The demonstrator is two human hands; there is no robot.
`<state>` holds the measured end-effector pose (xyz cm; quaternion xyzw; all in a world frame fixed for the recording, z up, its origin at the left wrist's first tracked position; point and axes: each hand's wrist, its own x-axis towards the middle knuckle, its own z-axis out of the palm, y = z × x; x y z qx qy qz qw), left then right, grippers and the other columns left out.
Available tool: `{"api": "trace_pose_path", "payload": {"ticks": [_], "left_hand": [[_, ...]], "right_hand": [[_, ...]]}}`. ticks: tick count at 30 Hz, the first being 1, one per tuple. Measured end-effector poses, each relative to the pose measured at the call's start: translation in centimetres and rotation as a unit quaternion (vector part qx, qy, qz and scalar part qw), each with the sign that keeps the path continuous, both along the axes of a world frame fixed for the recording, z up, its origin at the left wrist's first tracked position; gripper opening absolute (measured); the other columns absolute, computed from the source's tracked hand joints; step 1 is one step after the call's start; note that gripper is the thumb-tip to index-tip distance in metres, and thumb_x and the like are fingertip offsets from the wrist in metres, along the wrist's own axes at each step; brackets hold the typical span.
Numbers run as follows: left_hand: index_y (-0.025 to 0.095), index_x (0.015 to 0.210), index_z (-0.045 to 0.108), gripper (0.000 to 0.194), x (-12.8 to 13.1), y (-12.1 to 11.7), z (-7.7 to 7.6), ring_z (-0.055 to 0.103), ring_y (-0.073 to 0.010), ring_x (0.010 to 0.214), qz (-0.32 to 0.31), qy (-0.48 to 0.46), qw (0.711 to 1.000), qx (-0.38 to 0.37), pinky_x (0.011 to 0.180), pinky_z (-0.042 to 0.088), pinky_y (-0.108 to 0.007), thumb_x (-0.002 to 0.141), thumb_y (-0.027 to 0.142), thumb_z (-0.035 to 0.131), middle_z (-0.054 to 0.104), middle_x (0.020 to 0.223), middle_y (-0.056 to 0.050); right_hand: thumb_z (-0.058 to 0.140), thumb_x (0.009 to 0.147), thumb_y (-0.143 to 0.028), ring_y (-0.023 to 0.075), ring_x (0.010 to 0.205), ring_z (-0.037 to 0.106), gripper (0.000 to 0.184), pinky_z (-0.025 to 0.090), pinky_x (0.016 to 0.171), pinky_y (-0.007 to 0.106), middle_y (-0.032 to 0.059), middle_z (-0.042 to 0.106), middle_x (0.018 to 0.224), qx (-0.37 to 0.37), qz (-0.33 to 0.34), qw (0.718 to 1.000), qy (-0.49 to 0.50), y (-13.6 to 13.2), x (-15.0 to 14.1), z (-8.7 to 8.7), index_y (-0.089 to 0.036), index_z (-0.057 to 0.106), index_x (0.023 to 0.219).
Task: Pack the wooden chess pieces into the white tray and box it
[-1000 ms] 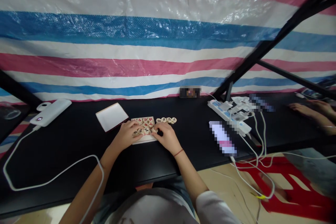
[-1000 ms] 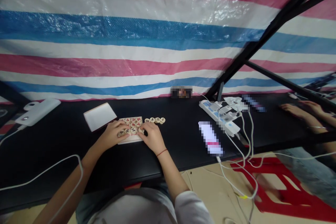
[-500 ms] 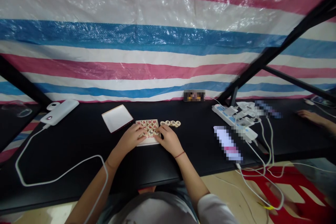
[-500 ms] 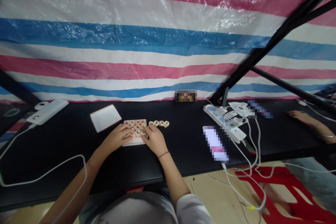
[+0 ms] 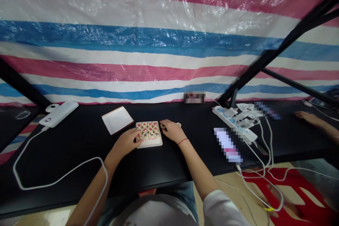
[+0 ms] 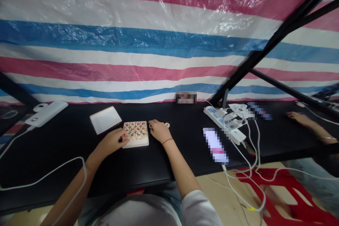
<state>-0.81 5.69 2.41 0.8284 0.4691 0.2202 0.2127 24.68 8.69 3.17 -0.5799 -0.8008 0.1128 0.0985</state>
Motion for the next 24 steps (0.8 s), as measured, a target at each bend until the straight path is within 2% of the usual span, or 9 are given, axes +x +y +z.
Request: {"api": "trace_pose_path", "payload": {"ticks": [3, 6, 10, 14, 17, 21, 24], "left_hand": [[0.020, 0.073, 0.053, 0.013, 0.2, 0.1, 0.0, 0.055, -0.0136, 0.069, -0.006, -0.008, 1.000, -0.010, 0.064, 0.043, -0.025, 0.084, 0.027, 0.052, 0.054, 0.076, 0.001], [0.019, 0.073, 0.053, 0.013, 0.2, 0.1, 0.1, 0.055, -0.0134, 0.069, -0.006, -0.010, 1.000, -0.018, 0.063, 0.042, -0.025, 0.084, 0.026, 0.051, 0.054, 0.077, 0.001], [0.019, 0.072, 0.052, 0.013, 0.2, 0.1, 0.1, 0.054, -0.0136, 0.068, -0.007, -0.012, 1.000, -0.019, 0.065, 0.043, -0.026, 0.084, 0.026, 0.051, 0.053, 0.077, 0.001], [0.020, 0.074, 0.054, 0.011, 0.4, 0.2, 0.0, 0.054, -0.0136, 0.069, -0.003, -0.015, 1.000, -0.004, 0.066, 0.045, -0.026, 0.083, 0.027, 0.054, 0.053, 0.077, 0.002], [0.020, 0.086, 0.058, 0.013, 0.6, 0.0, 0.3, 0.057, -0.0148, 0.073, 0.011, -0.045, 0.999, 0.024, 0.069, 0.048, -0.027, 0.081, 0.032, 0.060, 0.057, 0.083, 0.000], [0.021, 0.114, 0.056, 0.031, 1.0, -0.5, 0.8, 0.061, -0.0185, 0.095, 0.007, -0.101, 0.992, 0.070, 0.083, 0.051, -0.031, 0.085, 0.032, 0.059, 0.063, 0.107, -0.005], [0.024, 0.113, 0.059, 0.025, 1.0, -1.1, 0.8, 0.062, -0.0191, 0.103, 0.002, -0.108, 0.991, 0.085, 0.092, 0.049, -0.033, 0.089, 0.031, 0.054, 0.065, 0.112, -0.005]], "right_hand": [[0.052, 0.082, -0.010, 0.0208, 0.089, 0.066, 0.033, 0.046, 0.072, 0.027, 0.0086, 0.067, 0.108, -0.008, -0.015, 1.000, -0.026, 0.2, -0.4, 0.3, -0.022, 0.066, 0.110], [0.054, 0.083, -0.013, 0.0203, 0.089, 0.066, 0.028, 0.046, 0.070, 0.026, 0.0079, 0.068, 0.105, 0.008, -0.035, 0.999, -0.008, -0.1, -0.3, 0.5, -0.022, 0.067, 0.106], [0.059, 0.082, -0.018, 0.0197, 0.091, 0.065, 0.026, 0.048, 0.077, 0.027, 0.0078, 0.068, 0.105, 0.069, -0.067, 0.989, 0.112, -1.0, 0.0, 0.3, -0.021, 0.066, 0.107], [0.062, 0.082, -0.026, 0.0192, 0.088, 0.065, 0.024, 0.049, 0.081, 0.030, 0.0084, 0.070, 0.100, 0.092, -0.037, 0.970, 0.222, -2.5, -1.3, 0.4, -0.018, 0.066, 0.105], [0.063, 0.082, -0.027, 0.0181, 0.083, 0.065, 0.024, 0.049, 0.078, 0.030, 0.0069, 0.071, 0.098, 0.074, -0.011, 0.959, 0.275, -3.7, -3.1, 0.9, -0.019, 0.067, 0.104], [0.065, 0.079, -0.029, 0.0146, 0.071, 0.063, 0.024, 0.049, 0.070, 0.026, 0.0037, 0.071, 0.094, 0.038, 0.003, 0.944, 0.329, -4.6, -5.0, 1.9, -0.020, 0.069, 0.101], [0.066, 0.079, -0.035, 0.0116, 0.059, 0.057, 0.026, 0.046, 0.061, 0.023, 0.0015, 0.071, 0.082, 0.014, -0.008, 0.935, 0.354, -4.7, -5.6, 2.1, -0.020, 0.070, 0.100]]}}
